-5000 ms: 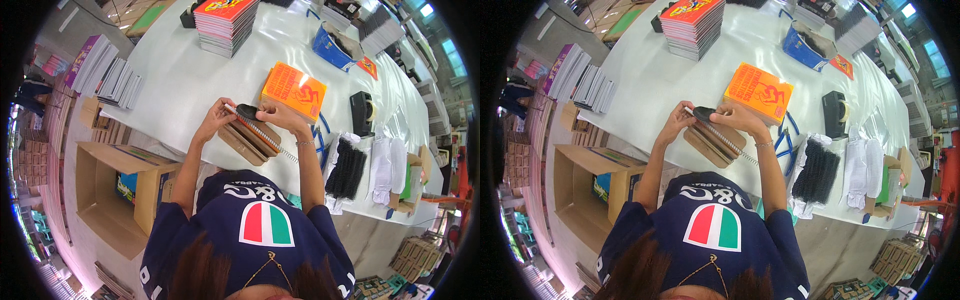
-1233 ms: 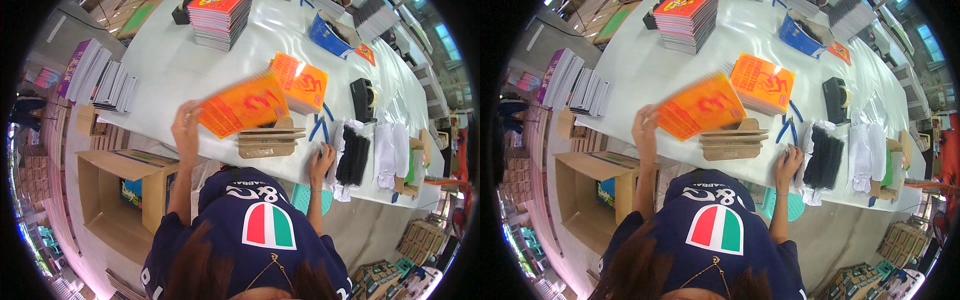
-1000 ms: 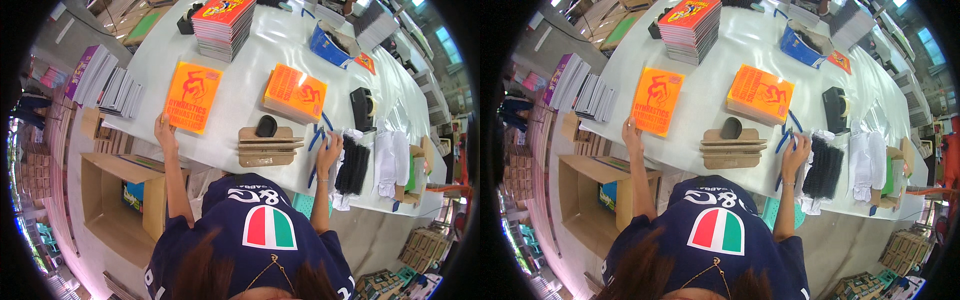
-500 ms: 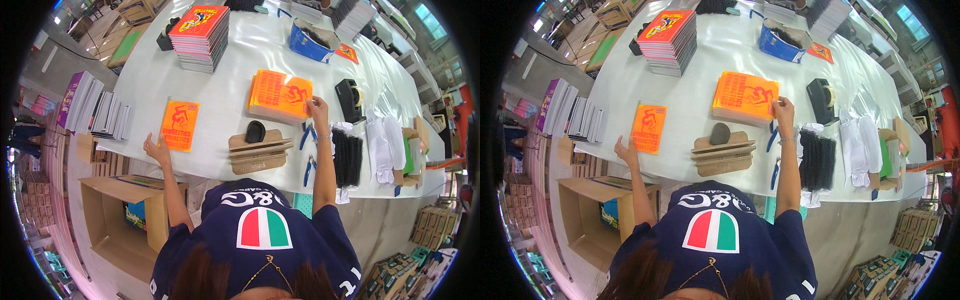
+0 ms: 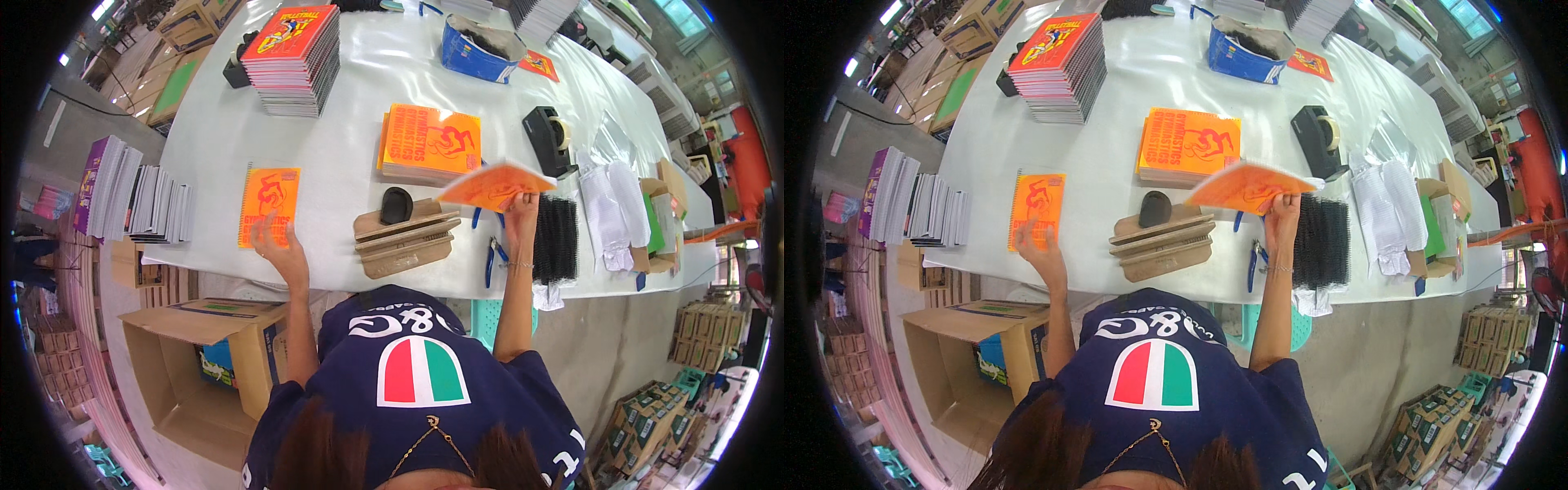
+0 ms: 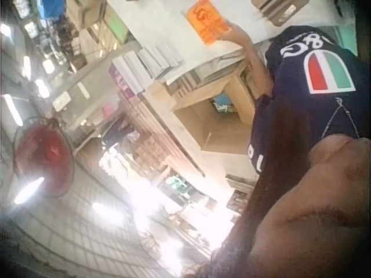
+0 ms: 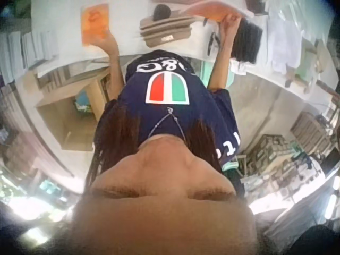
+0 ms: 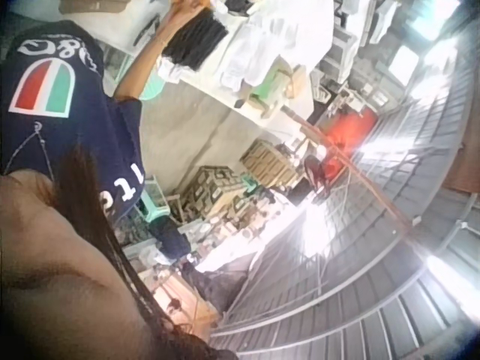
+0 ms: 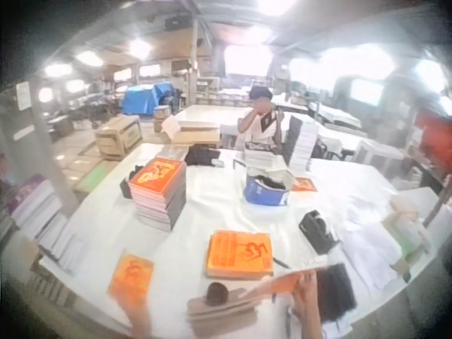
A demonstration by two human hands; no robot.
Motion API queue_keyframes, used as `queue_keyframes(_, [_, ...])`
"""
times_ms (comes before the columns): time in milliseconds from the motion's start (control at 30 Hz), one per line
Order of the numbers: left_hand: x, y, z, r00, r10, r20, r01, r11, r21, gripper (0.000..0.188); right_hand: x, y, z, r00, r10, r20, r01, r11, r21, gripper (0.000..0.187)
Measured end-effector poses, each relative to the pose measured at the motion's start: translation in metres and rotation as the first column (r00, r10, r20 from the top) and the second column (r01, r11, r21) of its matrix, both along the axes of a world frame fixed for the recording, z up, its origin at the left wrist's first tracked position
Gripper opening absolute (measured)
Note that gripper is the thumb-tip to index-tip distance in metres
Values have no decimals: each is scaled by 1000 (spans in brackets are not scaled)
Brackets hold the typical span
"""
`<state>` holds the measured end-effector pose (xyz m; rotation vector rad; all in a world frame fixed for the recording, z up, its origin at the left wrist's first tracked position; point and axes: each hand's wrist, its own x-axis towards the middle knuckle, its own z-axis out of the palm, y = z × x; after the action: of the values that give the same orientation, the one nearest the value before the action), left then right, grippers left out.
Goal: The person binds books by inserting a plastic comb through pre-punched holes and then uses a blue tool to crimp the ends of the wire/comb.
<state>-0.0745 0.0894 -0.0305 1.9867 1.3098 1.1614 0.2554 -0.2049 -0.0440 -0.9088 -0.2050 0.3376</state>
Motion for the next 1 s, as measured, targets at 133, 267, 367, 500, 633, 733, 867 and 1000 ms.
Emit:
queue_keyframes(133, [9,-15,1,995,-97,8,98,995,-10,36,-15,-13,-15,999,-49,16,49,998,-38,38])
queue_keyframes(267, [12,-22,-14,892,-364,269,430,866,-256,44,-34,2,-25,988,93,122,-59,966,-252,18])
queue_keyframes(367, [21,-41,-9,707,-493,506,686,650,-325,57,-70,25,-24,940,269,210,-121,837,-533,19])
queue_keyframes(500, [32,-52,-2,656,-609,446,754,538,-375,65,-101,35,7,724,454,519,106,670,-735,56])
queue_keyframes(633, [30,-30,2,680,-654,332,732,578,-361,51,-64,6,26,584,330,742,568,487,-664,49])
queue_keyframes(733, [24,-9,2,702,-649,293,712,631,-309,52,-12,-27,21,599,121,791,760,224,-610,38])
queue_keyframes(867, [25,4,10,695,-610,380,718,566,-404,70,30,-63,-21,673,210,709,718,41,-695,38])
queue_keyframes(1000, [25,1,13,629,-651,425,776,496,-390,81,39,-64,-27,736,307,604,610,87,-787,41])
